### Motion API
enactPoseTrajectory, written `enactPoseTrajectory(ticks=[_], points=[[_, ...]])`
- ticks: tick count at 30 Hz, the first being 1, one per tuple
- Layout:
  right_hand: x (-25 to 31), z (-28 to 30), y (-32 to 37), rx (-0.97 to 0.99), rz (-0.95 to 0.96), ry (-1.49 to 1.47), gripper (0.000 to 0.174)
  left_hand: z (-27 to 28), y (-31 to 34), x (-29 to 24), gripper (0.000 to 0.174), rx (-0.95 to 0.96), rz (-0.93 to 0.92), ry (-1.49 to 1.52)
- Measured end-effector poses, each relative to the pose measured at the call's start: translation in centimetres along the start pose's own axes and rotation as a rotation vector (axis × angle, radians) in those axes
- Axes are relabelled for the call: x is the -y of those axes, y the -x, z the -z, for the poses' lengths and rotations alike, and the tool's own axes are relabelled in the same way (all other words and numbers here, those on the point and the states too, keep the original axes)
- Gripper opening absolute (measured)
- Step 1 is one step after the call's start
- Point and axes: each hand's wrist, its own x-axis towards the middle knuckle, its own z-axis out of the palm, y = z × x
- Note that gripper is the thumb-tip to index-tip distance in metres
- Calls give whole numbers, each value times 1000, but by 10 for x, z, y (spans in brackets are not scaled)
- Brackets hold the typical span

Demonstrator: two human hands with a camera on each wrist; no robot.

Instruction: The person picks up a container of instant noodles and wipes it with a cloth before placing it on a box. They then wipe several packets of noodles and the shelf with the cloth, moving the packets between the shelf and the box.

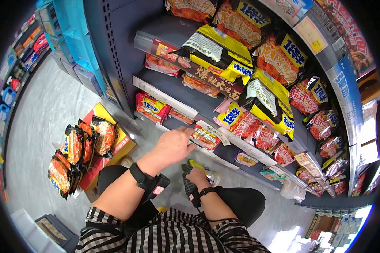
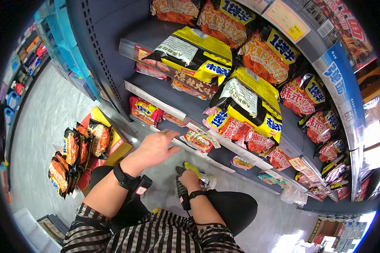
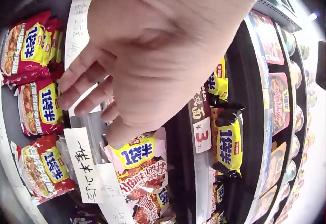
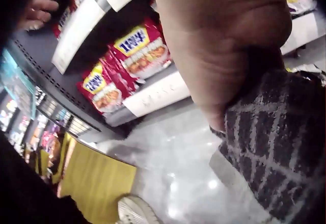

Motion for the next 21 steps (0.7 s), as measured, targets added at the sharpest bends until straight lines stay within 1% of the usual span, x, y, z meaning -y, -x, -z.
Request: enactPoseTrajectory(ticks=[1,2,4,5,6,8,9,11,12,14,15,17,18,20,21], points=[[10,16,6,7,-7,-3,45,1,-1,1,39,31,11,-19],[18,35,12,1,-5,3,45,2,-1,2,39,64,22,-39],[27,68,23,53,-1,-52,46,-2,-1,9,39,75,18,-54],[22,78,27,20,67,-109,47,-3,-1,14,40,93,15,-69],[22,93,35,11,72,-105,47,-4,-3,20,40,83,13,-72],[30,137,67,-14,298,-224,54,-2,-3,33,45,219,-21,-157],[34,158,86,-18,301,-220,54,2,-1,35,45,213,-22,-158],[41,196,125,-131,452,-285,58,7,5,38,48,281,-37,-177],[42,210,139,-135,455,-283,58,5,7,38,48,276,-38,-180],[40,231,162,-166,563,-299,57,-7,12,37,50,176,-174,-153],[39,237,168,-159,633,-358,53,-15,11,37,50,175,-184,-154],[43,248,181,-139,651,-378,51,-31,7,37,48,69,-412,-31],[45,251,185,-108,676,-399,49,-35,4,35,48,67,-418,-34],[48,254,188,-122,706,-398,47,-42,0,33,45,409,-358,243],[50,256,189,-96,694,-386,50,-38,4,26,37,382,-329,202]])
